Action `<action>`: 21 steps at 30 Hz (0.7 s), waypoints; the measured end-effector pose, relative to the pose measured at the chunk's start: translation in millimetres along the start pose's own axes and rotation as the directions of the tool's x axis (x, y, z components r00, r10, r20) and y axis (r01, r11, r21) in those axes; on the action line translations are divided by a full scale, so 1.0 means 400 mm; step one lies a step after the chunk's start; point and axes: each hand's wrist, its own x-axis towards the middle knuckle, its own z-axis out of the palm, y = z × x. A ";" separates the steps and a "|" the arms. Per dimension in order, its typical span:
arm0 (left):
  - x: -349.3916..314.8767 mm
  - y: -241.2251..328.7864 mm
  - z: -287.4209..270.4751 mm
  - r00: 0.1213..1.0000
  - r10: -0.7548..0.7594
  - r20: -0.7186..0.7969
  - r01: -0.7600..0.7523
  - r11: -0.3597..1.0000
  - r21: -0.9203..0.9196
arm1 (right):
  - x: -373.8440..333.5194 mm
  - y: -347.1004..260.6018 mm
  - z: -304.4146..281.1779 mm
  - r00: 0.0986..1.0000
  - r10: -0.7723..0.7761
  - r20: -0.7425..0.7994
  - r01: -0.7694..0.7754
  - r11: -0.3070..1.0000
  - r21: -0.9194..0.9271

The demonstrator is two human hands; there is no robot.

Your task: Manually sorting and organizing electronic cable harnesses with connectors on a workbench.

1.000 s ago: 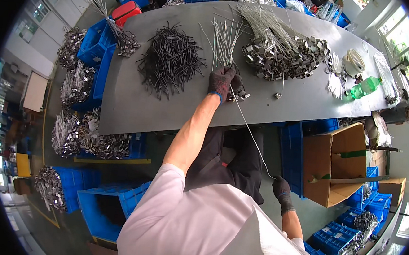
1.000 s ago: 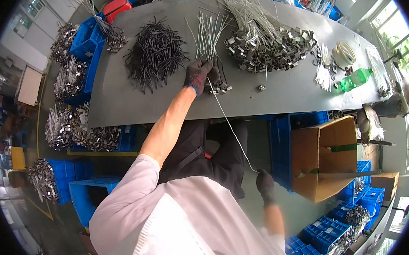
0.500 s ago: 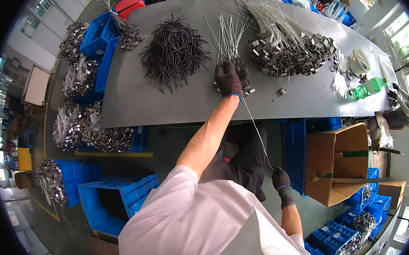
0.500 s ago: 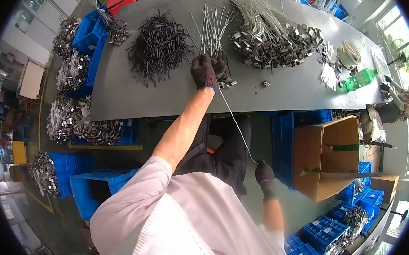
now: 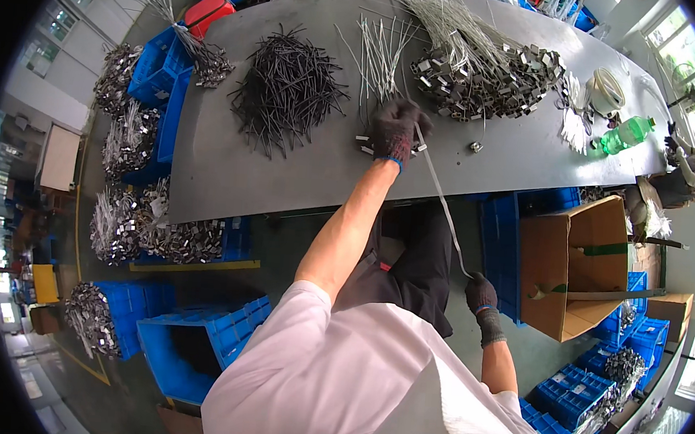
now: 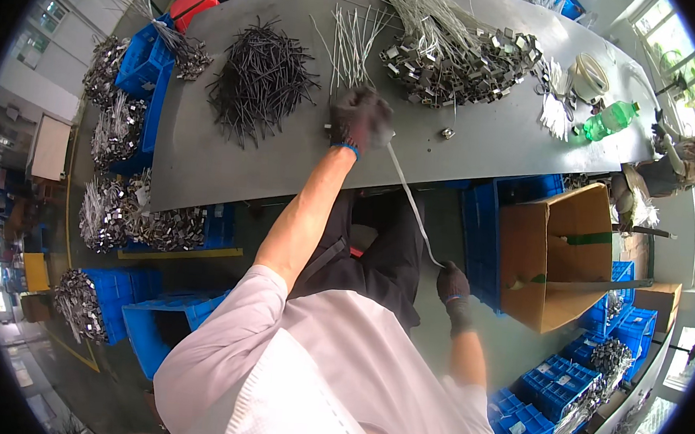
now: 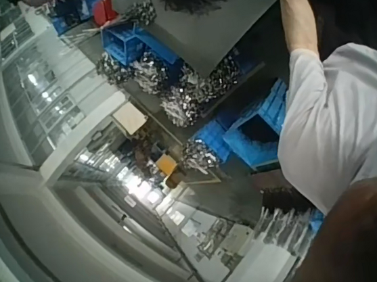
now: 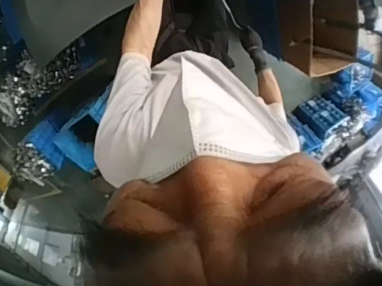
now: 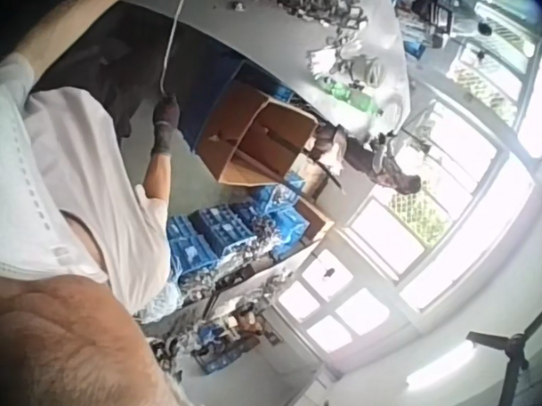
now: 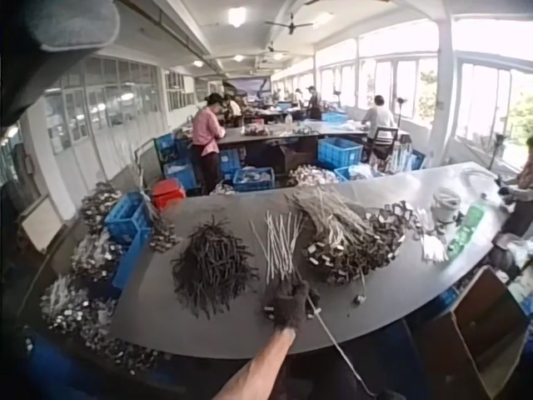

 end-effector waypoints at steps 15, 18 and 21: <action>-0.055 0.030 -0.004 0.910 -0.203 0.362 0.086 0.945 0.315 | 0.118 -0.182 -0.083 0.964 -0.233 0.131 0.097 0.762 0.641; -0.107 -0.067 -0.035 0.850 -0.206 0.485 0.097 0.966 0.240 | 0.156 -0.421 -0.195 0.966 -0.246 -0.077 0.198 0.516 0.833; -0.152 -0.128 -0.066 0.858 -0.017 0.513 -0.344 0.723 0.599 | 0.244 -0.531 -0.197 0.930 -0.275 -0.244 0.354 0.492 0.795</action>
